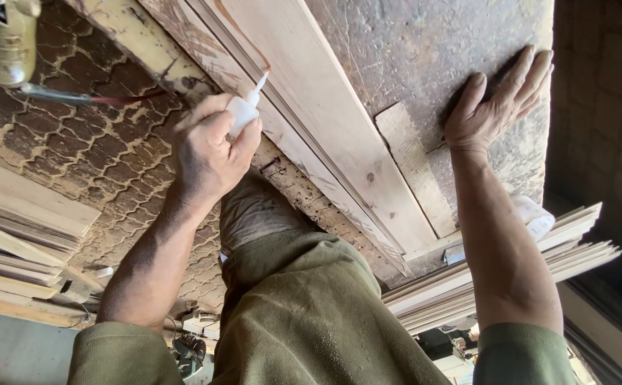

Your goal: The person applies glue to wooden planks and then uses an electric sander to smooth the wood surfaces.

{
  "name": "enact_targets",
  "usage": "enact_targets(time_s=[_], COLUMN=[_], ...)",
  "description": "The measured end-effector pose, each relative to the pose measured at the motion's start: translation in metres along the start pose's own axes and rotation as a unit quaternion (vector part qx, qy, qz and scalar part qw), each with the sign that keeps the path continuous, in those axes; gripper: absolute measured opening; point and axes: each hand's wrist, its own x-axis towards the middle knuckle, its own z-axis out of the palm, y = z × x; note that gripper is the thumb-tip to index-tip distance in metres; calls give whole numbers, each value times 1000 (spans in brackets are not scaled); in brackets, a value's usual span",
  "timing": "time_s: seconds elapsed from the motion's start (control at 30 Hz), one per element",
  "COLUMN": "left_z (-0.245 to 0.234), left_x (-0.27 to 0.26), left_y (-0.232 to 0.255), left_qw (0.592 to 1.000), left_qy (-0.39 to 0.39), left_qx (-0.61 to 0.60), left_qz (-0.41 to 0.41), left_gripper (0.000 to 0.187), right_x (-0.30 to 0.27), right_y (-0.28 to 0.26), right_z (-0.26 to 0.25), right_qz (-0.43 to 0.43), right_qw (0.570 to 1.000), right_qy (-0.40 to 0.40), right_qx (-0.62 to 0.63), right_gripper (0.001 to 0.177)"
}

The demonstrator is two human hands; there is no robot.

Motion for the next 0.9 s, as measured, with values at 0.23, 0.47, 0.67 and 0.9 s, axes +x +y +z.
enact_targets(time_s=[0.23, 0.47, 0.67, 0.9], left_z=[11, 18, 16, 24], left_x=[-18, -28, -23, -30], left_y=[12, 6, 32, 22], left_qw=[999, 999, 998, 999], left_qy=[-37, -16, -57, -44], left_qx=[10, 20, -18, -29], left_qz=[-17, -27, -36, -9], left_gripper=[36, 41, 36, 32], right_x=[1, -1, -1, -2], right_y=[3, 10, 8, 19], right_z=[3, 7, 7, 16], right_qz=[-27, -30, -26, -23], right_qw=[999, 999, 999, 999], right_qy=[17, 26, 28, 33], right_qx=[18, 13, 20, 1], right_gripper=[69, 69, 69, 69])
